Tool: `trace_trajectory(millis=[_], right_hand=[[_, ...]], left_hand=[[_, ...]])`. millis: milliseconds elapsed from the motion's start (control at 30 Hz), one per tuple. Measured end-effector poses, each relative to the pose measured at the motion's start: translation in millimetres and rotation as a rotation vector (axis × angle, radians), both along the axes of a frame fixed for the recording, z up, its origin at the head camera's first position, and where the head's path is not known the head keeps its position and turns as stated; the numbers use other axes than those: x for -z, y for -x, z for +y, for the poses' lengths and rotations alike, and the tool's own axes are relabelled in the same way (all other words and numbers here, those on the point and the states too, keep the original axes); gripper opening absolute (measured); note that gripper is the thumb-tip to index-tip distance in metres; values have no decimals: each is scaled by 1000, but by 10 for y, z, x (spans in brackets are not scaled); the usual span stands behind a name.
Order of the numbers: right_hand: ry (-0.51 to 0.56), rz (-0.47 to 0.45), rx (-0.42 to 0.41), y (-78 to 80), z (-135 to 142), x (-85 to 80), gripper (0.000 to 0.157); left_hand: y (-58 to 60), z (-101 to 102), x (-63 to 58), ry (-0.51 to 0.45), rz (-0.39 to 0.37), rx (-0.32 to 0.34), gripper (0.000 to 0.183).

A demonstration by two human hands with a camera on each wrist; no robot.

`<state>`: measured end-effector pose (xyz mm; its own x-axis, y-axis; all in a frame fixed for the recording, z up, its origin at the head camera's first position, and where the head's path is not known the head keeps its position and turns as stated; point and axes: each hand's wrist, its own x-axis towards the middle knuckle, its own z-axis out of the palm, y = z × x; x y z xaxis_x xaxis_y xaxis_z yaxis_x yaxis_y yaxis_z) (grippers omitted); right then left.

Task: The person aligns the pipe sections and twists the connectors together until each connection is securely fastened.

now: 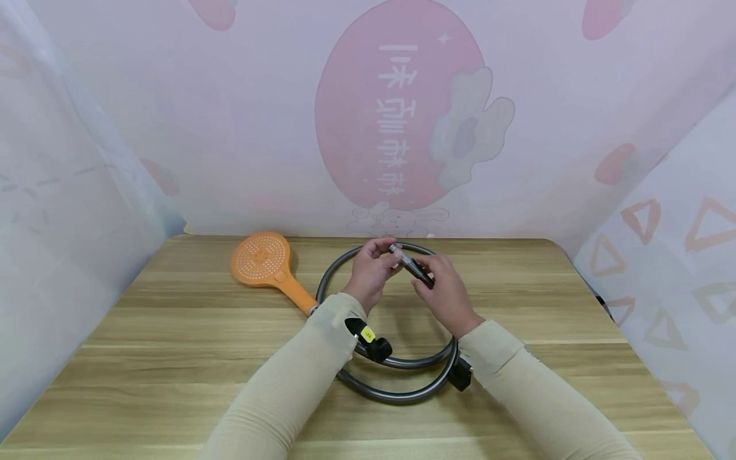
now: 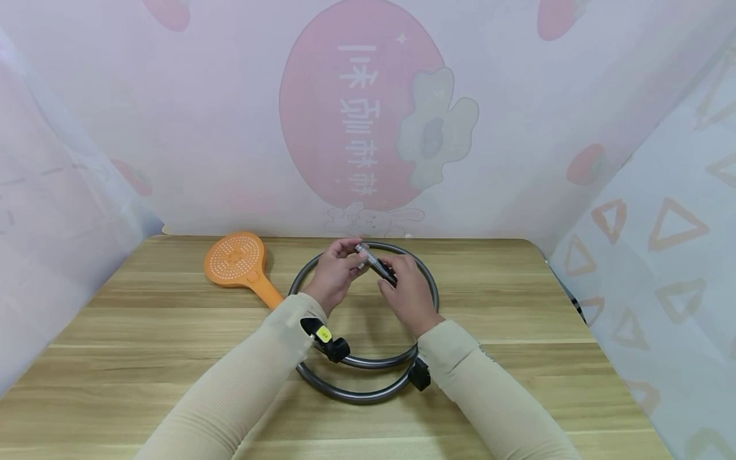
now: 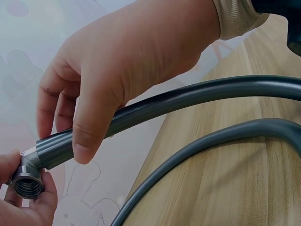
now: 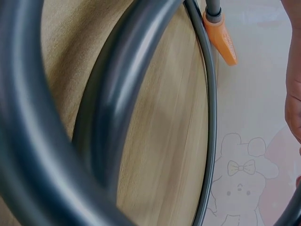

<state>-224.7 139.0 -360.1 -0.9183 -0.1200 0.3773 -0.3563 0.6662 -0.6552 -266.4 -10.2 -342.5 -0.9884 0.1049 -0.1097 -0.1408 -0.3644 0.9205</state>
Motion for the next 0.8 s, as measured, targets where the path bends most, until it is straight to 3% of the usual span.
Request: trace_trajectory(millis=[367,800], right_hand=[[-5,62,-12,5,4,10,31],[-12,47,-13,8,16,30,29]], left_hand=[[4,13,1,0,3,3,26],[9,7,17,13,3,8,25]])
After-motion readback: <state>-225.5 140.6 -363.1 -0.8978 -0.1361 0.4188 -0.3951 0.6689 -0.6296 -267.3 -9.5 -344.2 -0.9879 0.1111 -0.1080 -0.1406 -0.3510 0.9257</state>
